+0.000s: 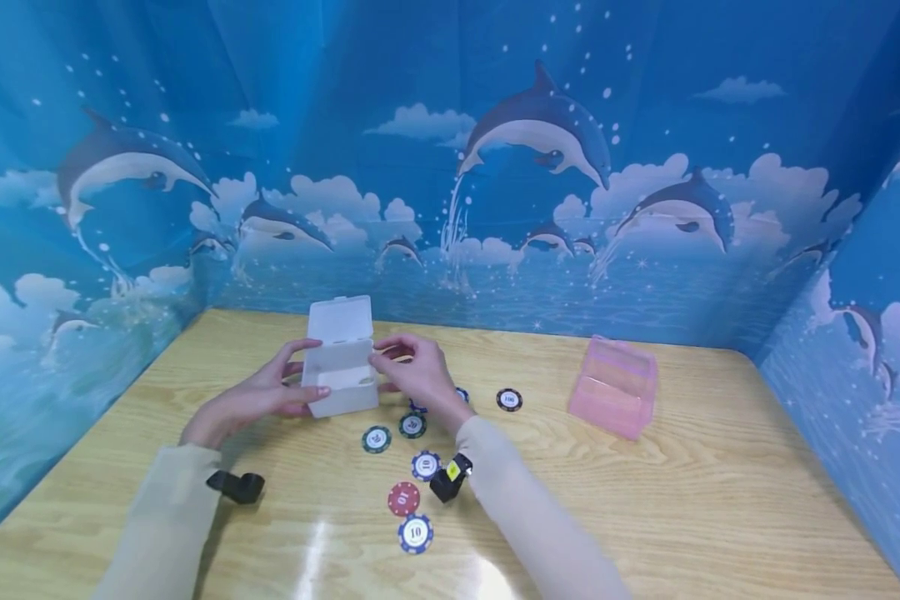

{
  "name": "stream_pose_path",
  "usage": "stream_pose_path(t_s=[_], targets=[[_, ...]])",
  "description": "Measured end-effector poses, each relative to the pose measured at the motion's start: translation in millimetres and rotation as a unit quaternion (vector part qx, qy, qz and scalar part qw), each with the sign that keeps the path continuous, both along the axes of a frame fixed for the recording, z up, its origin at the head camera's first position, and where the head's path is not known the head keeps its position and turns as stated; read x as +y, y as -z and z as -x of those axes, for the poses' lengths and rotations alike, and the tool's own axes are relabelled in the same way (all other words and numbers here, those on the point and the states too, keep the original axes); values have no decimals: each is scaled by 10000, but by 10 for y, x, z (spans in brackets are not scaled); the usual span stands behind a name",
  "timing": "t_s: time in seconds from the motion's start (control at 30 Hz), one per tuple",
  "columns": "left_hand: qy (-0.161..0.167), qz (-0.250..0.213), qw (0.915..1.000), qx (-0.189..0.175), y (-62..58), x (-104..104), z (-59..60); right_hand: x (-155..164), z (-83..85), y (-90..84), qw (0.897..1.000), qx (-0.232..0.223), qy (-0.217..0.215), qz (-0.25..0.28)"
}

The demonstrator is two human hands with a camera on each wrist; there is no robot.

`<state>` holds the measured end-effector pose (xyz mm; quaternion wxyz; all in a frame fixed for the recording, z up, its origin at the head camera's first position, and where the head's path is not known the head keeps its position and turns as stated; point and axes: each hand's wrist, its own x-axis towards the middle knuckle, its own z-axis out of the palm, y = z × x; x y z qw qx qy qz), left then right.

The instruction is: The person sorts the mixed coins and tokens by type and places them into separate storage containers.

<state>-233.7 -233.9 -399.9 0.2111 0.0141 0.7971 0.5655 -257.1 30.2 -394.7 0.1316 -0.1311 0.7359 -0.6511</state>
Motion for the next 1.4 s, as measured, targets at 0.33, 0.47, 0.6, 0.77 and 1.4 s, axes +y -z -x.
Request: stream_pose_path(t_s=[0.33, 0.47, 0.6, 0.77, 1.4], targets=[[-44, 64, 10000, 2, 6, -1, -10, 196, -21, -52, 9857, 1176, -311, -1162], [-51, 77, 10000, 15, 10, 7, -10, 285, -35, -66, 9821, 1319, -375, -1291], [-66, 50, 10000, 24, 1, 4, -16, 368, -50, -68, 9787, 1464, -394, -1381], [-11, 9, 10000, 49, -15, 7, -25, 455, -80, -79, 9759, 1573, -358, -1468], [81, -39, 9999, 116, -34, 34, -44, 815, -287, -71, 9683, 1720, -126, -1806]])
